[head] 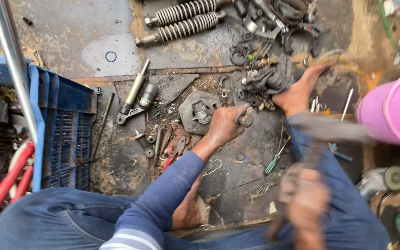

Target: The person sits on the floor and uses an angle grinder to smooth a metal part clamped in a vise. They then use a hammer to strike the part and pliers to adjust it, repeating the grinding and hammering process.

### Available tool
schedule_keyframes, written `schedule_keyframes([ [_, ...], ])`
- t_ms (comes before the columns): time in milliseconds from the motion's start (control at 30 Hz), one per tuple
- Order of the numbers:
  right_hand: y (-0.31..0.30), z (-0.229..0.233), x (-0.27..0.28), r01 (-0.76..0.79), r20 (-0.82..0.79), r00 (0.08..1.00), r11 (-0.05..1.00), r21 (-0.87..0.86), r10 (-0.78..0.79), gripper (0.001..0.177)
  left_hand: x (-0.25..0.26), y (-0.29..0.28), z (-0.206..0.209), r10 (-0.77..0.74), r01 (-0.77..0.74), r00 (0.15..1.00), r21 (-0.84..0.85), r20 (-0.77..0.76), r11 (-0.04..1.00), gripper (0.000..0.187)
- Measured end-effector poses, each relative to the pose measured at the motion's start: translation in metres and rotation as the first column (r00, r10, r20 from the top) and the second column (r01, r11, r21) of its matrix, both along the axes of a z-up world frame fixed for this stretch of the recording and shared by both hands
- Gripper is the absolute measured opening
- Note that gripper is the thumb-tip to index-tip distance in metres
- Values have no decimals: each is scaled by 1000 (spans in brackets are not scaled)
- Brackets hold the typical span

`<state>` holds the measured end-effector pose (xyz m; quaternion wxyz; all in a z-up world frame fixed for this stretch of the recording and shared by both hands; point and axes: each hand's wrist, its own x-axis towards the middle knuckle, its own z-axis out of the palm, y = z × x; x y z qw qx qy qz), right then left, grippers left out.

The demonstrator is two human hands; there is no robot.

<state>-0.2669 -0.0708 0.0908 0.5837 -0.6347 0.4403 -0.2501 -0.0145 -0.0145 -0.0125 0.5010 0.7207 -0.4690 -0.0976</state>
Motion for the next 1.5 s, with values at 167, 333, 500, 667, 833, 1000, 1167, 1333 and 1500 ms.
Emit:
schedule_keyframes([
  [167,-34,11,43,-3,169,985,984,-177,34,26,3,-13,-8,5,-5,1000,9,-4,1000,27],
  [333,25,-27,51,-143,-317,945,970,-196,75,26,5,-14,-15,43,-41,998,48,-42,998,20],
  [500,8,20,7,-21,-22,1000,999,30,21,36,13,-12,-8,21,-20,1000,-9,14,1000,44],
  [667,-30,36,10,4,255,967,997,-79,17,35,6,-16,-1,54,-53,998,39,-43,998,28],
  [833,28,-12,21,-56,-269,962,998,-25,47,34,6,-17,-19,59,-59,998,64,1,996,29],
  [1000,9,19,7,-19,-9,1000,994,106,20,39,-14,-10,-36,22,-21,1000,-54,15,998,35],
  [1167,-17,62,1,-44,268,962,998,-42,54,51,8,2,-8,18,-19,1000,-53,-9,998,35],
  [1333,-22,44,20,-47,327,945,997,55,27,52,11,24,-6,24,-35,988,-68,-152,997,26],
  [1500,-9,7,30,-23,227,972,950,310,-50,46,49,15,-27,186,-238,887,-73,-423,968,10],
])
